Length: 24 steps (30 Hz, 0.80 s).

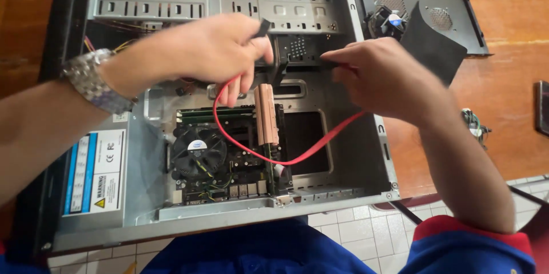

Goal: Installing a graphics or expansion card into a desktop computer motherboard, including removing slot covers and connecting internal power and data cables.

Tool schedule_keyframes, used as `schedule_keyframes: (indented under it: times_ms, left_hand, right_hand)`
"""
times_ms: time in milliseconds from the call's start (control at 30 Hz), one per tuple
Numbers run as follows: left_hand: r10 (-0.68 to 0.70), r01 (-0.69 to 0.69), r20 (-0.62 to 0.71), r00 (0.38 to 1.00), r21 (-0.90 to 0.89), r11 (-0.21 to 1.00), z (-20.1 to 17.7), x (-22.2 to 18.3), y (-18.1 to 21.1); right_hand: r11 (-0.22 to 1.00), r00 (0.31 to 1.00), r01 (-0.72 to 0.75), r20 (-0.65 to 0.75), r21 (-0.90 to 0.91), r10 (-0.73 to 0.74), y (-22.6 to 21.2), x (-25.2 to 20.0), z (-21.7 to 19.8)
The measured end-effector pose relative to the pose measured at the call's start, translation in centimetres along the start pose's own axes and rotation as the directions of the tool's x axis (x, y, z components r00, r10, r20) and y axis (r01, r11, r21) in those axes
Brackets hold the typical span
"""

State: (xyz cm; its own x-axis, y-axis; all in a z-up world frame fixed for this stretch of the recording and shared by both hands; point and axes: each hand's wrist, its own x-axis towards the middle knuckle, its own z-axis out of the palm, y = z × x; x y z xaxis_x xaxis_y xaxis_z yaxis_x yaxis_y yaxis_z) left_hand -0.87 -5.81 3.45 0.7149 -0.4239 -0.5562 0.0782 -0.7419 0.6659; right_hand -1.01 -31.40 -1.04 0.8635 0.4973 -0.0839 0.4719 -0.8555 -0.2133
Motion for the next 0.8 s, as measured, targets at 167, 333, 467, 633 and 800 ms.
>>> schedule_keyframes:
  times_ms: [167,333,467,633,800]
  left_hand:
    - [0.059,-0.041,-0.075,0.995,0.232,0.972,1.0,-0.9,1.8]
    - [0.362,-0.230,-0.179,0.915,0.506,0.831,1.5,3.1,-1.3]
    - [0.573,-0.417,-0.196,0.796,0.509,0.753,1.3,4.6,-2.6]
    - [0.749,-0.591,-0.257,0.611,0.481,0.648,0.9,6.1,-4.4]
    - [0.671,-0.584,-0.258,0.695,0.342,0.736,0.3,5.0,-4.0]
  right_hand:
    - [0.998,0.998,0.017,0.066,0.065,-0.022,-2.5,0.4,0.7]
    - [0.997,0.993,0.035,0.108,0.062,-0.042,-2.2,1.1,2.8]
    - [0.998,0.995,0.031,0.094,-0.048,-0.027,-0.9,2.4,4.6]
    - [0.994,0.979,0.055,0.201,-0.093,-0.035,-0.5,4.0,5.2]
    - [0.998,0.968,0.058,0.246,-0.005,-0.055,-0.7,4.7,4.7]
